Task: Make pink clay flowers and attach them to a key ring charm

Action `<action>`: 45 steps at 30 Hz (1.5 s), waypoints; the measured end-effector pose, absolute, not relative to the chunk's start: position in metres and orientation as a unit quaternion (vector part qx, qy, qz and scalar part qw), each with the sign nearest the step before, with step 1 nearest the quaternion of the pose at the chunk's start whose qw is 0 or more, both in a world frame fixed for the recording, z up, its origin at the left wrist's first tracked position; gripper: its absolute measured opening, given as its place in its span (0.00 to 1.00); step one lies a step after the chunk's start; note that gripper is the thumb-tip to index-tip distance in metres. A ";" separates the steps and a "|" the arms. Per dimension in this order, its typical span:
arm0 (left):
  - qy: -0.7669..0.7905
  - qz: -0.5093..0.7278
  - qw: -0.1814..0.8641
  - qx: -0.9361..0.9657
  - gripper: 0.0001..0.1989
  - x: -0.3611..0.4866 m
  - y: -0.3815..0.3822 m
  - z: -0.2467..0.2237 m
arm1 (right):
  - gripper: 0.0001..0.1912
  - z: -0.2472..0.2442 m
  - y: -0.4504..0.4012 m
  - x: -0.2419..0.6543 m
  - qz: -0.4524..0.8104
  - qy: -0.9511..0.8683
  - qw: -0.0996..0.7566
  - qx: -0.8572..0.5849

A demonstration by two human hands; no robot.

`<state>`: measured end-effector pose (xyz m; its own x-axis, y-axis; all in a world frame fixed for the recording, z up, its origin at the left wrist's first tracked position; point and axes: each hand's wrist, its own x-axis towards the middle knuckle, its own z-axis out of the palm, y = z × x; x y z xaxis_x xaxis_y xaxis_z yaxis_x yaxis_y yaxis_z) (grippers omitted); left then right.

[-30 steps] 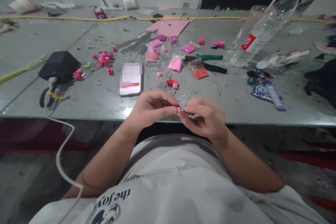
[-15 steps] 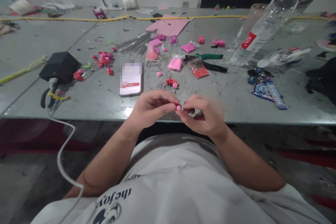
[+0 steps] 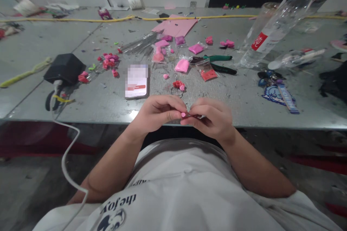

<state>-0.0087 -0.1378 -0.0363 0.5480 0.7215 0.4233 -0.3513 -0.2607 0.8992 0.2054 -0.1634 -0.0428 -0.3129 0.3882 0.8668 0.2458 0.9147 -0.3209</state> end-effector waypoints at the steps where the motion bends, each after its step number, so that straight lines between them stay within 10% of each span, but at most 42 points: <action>1: 0.142 0.454 0.592 0.651 0.04 -0.009 -0.138 -0.037 | 0.08 -0.043 -0.163 0.205 0.065 -0.808 0.553 -0.194; 16: 0.134 0.433 0.603 0.657 0.04 -0.010 -0.137 -0.034 | 0.08 -0.041 -0.163 0.206 0.085 -0.791 0.570 -0.205; 26: 0.258 0.292 0.214 0.896 0.11 -0.031 -0.131 -0.028 | 0.11 -0.033 -0.154 0.217 0.147 -0.692 0.622 -0.336; 37: 0.308 0.230 0.201 0.901 0.15 -0.038 -0.119 -0.022 | 0.09 0.032 -0.053 0.204 0.209 -0.835 0.349 -0.370; 45: 0.530 0.133 0.010 0.837 0.17 -0.032 -0.042 0.016 | 0.04 0.002 -0.021 0.208 0.208 -0.802 0.350 -0.436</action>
